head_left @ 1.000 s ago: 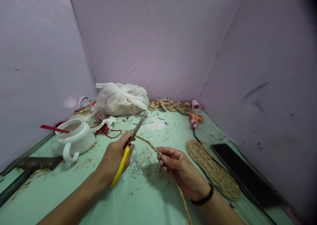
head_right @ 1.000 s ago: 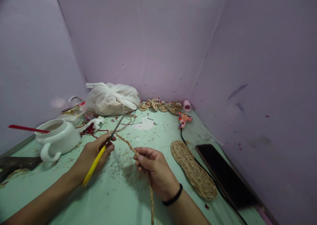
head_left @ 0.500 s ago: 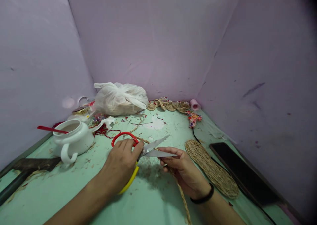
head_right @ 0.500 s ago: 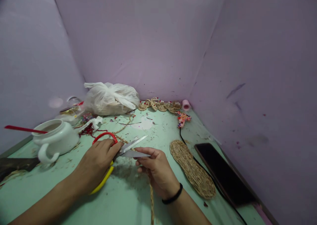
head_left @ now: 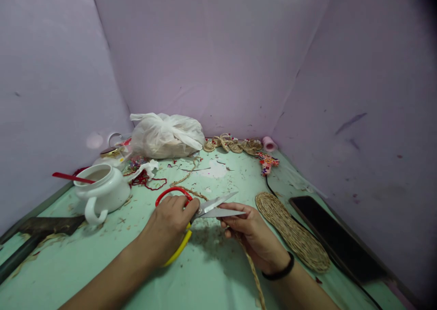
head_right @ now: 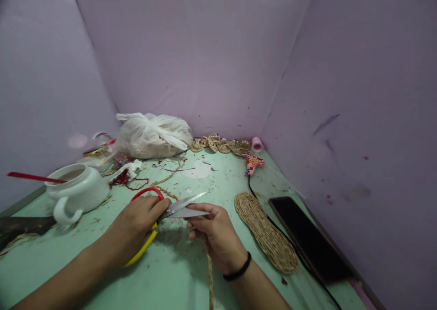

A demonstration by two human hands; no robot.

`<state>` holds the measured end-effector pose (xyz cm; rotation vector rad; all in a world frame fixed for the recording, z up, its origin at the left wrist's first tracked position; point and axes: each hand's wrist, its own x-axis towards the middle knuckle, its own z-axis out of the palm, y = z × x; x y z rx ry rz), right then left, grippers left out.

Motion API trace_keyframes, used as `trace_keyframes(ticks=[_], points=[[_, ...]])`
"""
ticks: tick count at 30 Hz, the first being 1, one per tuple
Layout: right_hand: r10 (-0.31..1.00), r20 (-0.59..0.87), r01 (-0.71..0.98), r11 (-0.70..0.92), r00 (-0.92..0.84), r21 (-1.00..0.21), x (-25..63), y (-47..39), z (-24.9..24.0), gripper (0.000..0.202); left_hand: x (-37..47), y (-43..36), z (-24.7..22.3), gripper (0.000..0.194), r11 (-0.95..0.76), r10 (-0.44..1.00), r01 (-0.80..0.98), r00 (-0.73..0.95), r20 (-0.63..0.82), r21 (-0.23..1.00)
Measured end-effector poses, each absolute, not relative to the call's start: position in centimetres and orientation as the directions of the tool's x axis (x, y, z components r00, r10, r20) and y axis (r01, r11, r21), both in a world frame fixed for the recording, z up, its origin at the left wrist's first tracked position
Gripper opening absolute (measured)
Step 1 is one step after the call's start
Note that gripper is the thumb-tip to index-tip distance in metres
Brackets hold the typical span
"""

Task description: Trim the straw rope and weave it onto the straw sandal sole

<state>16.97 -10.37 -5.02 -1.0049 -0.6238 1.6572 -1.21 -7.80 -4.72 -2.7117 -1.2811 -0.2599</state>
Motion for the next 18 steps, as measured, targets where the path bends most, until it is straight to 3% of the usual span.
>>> trace_keyframes(ticks=[7,10,12,15,16,18], points=[[0.962,-0.234,-0.507,-0.274,-0.143,-0.817,17.1,-10.2,-5.3,0.021,-1.6,-7.8,-4.6,0.037,-0.639,0.761,0.766,0.615,0.206,0.075],[0.955,-0.262,-0.533,-0.295,-0.139,-0.793,17.2,-10.2,-5.6,0.025,-1.7,-7.7,-4.4,0.028,-0.586,0.81,0.735,0.522,0.267,0.341],[0.952,-0.269,-0.553,-0.304,-0.146,-0.775,17.2,-10.2,-5.7,0.029,-1.6,-7.6,-4.3,0.017,-0.444,0.896,0.668,0.335,0.292,0.597],[0.948,-0.262,-0.582,-0.318,-0.182,-0.749,17.0,-10.3,-5.7,0.032,-1.4,-7.1,-4.1,0.019,-0.115,0.993,0.306,0.04,0.108,0.945],[0.947,-0.26,-0.591,-0.322,-0.19,-0.74,17.0,-10.4,-5.7,0.032,-1.3,-6.7,-4.2,0.023,0.01,1.0,0.134,-0.001,-0.01,0.991],[0.944,-0.255,-0.607,-0.33,-0.208,-0.723,16.8,-10.5,-5.6,0.032,-1.2,-5.9,-4.6,0.024,0.223,0.974,-0.163,-0.015,-0.228,0.961]])
